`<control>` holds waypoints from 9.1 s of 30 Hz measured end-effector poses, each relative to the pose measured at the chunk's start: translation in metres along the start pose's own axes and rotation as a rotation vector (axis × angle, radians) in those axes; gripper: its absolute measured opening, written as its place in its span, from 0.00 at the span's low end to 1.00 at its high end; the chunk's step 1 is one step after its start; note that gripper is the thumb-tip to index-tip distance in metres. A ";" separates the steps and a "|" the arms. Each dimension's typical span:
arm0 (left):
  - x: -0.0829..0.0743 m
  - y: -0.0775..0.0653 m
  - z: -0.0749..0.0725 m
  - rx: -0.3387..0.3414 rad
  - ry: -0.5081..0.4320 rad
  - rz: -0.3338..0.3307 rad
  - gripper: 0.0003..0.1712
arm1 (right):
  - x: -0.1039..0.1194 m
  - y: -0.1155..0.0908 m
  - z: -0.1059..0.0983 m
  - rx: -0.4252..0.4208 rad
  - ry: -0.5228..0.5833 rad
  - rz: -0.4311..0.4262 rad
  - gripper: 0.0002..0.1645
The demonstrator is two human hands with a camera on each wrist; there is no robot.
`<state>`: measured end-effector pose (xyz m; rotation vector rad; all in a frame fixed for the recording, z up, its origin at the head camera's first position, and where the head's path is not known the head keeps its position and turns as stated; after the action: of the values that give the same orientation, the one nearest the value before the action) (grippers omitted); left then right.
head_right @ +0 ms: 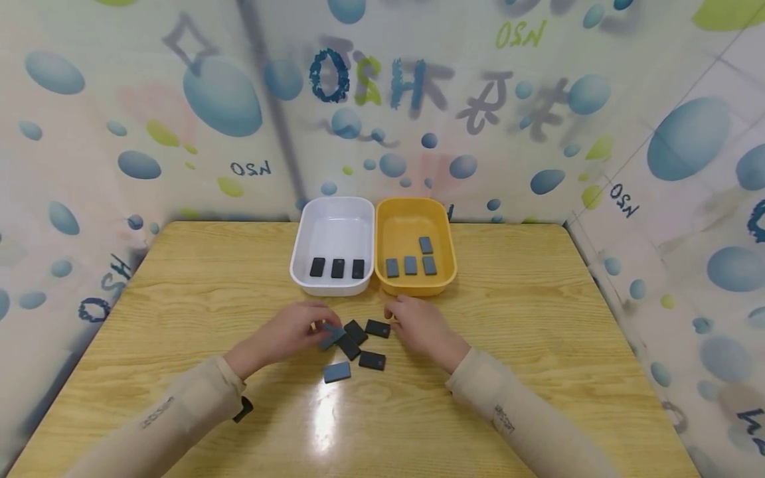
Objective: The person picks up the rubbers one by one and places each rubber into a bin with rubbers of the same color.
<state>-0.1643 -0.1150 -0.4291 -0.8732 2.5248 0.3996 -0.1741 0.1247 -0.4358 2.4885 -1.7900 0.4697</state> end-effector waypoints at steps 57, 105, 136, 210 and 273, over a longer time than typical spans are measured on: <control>-0.027 0.092 0.051 0.315 0.271 0.077 0.17 | -0.051 -0.022 0.005 -0.040 0.037 0.077 0.08; -0.036 0.076 -0.007 0.246 0.246 0.089 0.15 | -0.045 -0.019 0.005 0.022 0.050 0.124 0.08; -0.010 0.094 -0.062 0.053 0.190 0.041 0.12 | -0.049 -0.023 0.003 0.002 0.044 0.107 0.08; 0.101 0.179 -0.015 0.002 0.039 -0.690 0.09 | -0.062 -0.030 0.001 0.031 0.072 0.202 0.10; 0.007 0.030 -0.063 -0.081 0.078 -0.129 0.09 | -0.037 -0.029 0.002 0.011 0.058 0.093 0.10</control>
<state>-0.2070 -0.1210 -0.3746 -1.0959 2.5205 0.4366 -0.1572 0.1674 -0.4436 2.3808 -1.8921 0.5527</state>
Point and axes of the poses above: each hand's wrist, its own y-axis towards the middle knuckle, its own z-axis out of the palm, x = y × z, the point moved 2 cm from there along y, towards the middle knuckle, and after that the axes turned 11 degrees about z, right-handed, at the moved point
